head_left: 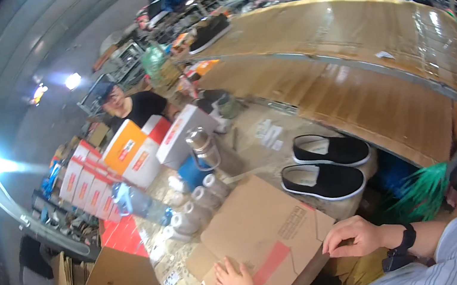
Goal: The recorder is packing finished shoes into individual shoe boxes and then stacking those boxes into larger shipping cartons.
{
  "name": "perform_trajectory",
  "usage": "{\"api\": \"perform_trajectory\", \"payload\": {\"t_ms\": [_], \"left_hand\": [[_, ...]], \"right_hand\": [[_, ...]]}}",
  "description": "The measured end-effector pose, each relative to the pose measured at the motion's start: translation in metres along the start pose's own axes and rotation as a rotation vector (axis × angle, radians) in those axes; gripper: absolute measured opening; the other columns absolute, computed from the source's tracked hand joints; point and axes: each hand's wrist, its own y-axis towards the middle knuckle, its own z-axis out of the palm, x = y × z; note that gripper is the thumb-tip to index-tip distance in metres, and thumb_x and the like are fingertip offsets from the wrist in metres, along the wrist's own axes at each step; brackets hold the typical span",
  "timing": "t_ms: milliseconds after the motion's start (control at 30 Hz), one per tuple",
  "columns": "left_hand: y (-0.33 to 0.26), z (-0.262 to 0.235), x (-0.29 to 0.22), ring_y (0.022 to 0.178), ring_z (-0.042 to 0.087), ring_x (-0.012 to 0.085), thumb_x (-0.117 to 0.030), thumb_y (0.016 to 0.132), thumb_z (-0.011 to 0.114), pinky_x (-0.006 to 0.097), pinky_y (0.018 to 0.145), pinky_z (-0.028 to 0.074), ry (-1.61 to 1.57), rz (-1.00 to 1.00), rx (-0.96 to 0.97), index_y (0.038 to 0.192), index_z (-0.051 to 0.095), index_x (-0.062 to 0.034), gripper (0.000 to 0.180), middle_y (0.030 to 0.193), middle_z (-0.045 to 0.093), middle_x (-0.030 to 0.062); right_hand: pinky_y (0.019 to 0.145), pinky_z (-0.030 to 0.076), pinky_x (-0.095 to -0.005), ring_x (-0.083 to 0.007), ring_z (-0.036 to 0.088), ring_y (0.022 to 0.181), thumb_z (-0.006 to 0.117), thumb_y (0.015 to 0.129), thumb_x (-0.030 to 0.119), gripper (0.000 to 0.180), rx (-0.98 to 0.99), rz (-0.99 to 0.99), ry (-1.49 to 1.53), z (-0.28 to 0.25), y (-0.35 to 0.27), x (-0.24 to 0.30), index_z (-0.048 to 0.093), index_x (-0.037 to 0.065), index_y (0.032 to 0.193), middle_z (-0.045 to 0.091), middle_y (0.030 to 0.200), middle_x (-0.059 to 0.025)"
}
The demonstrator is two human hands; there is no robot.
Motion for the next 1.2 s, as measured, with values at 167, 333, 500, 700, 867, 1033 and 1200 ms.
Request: {"api": "perform_trajectory", "payload": {"t_ms": [167, 333, 500, 700, 867, 1033, 1200], "left_hand": [[-0.004, -0.008, 0.001, 0.133, 0.031, 0.0337, -0.041, 0.083, 0.056, 0.049, 0.108, 0.023, 0.008, -0.039, 0.004, 0.135, 0.045, -0.0151, 0.059, 0.142, 0.035, 0.0205], [-0.003, -0.008, 0.000, 0.132, 0.032, 0.0329, -0.042, 0.081, 0.058, 0.049, 0.108, 0.022, -0.026, -0.021, -0.035, 0.133, 0.047, -0.0148, 0.060, 0.141, 0.037, 0.0199], [-0.001, -0.001, -0.001, 0.130, 0.034, 0.0328, -0.045, 0.079, 0.059, 0.048, 0.105, 0.025, -0.002, -0.035, -0.094, 0.128, 0.053, -0.0156, 0.057, 0.137, 0.042, 0.0197], [0.002, -0.007, 0.001, 0.129, 0.035, 0.0322, -0.045, 0.082, 0.055, 0.049, 0.106, 0.025, -0.038, -0.046, -0.067, 0.127, 0.054, -0.0157, 0.054, 0.137, 0.042, 0.0177], [0.002, -0.010, 0.002, 0.130, 0.034, 0.0315, -0.045, 0.083, 0.054, 0.049, 0.106, 0.023, -0.086, -0.039, -0.127, 0.131, 0.049, -0.0180, 0.056, 0.138, 0.041, 0.0187], [-0.007, -0.012, 0.007, 0.130, 0.034, 0.0313, -0.046, 0.082, 0.055, 0.049, 0.107, 0.023, -0.087, -0.034, -0.094, 0.131, 0.050, -0.0187, 0.055, 0.138, 0.040, 0.0182], [-0.004, -0.006, 0.010, 0.131, 0.033, 0.0313, -0.050, 0.083, 0.052, 0.048, 0.107, 0.022, -0.066, -0.063, -0.114, 0.134, 0.044, -0.0085, 0.066, 0.141, 0.038, 0.0164]], "right_hand": [[0.083, 0.046, -0.0345, -0.0256, 0.058, 0.097, 0.072, 0.075, 0.011, 0.015, -0.227, 0.083, -0.355, -0.029, 0.012, -0.044, 0.063, 0.006, 0.086, 0.059, 0.106, -0.0121], [0.104, 0.027, -0.0458, -0.0409, 0.032, 0.127, 0.081, 0.063, 0.028, 0.045, -0.366, 0.289, -0.883, -0.088, 0.018, -0.093, 0.061, 0.012, 0.101, 0.033, 0.137, -0.0232], [0.106, 0.021, -0.0494, -0.0444, 0.018, 0.135, 0.077, 0.065, 0.043, 0.056, -0.298, 0.518, -1.107, -0.103, 0.036, -0.120, 0.059, 0.013, 0.109, 0.014, 0.146, -0.0301], [0.103, 0.023, -0.0515, -0.0410, 0.030, 0.128, 0.068, 0.075, 0.038, 0.056, -0.336, 0.519, -1.370, -0.082, 0.032, -0.159, 0.054, -0.002, 0.112, 0.028, 0.140, -0.0296], [0.101, 0.028, -0.0495, -0.0379, 0.034, 0.127, 0.062, 0.083, 0.034, 0.044, -0.349, 0.450, -1.253, -0.111, 0.035, -0.168, 0.053, 0.003, 0.113, 0.037, 0.137, -0.0199], [0.104, 0.029, -0.0420, -0.0355, 0.039, 0.124, 0.051, 0.090, 0.027, 0.031, -0.474, -0.127, -0.999, -0.094, 0.133, -0.112, 0.054, 0.004, 0.110, 0.042, 0.134, -0.0175], [0.101, 0.028, -0.0450, -0.0312, 0.040, 0.124, 0.064, 0.082, 0.038, 0.046, -0.089, -0.649, -1.256, -0.033, 0.242, -0.019, 0.054, 0.011, 0.118, 0.045, 0.132, -0.0140]]}}
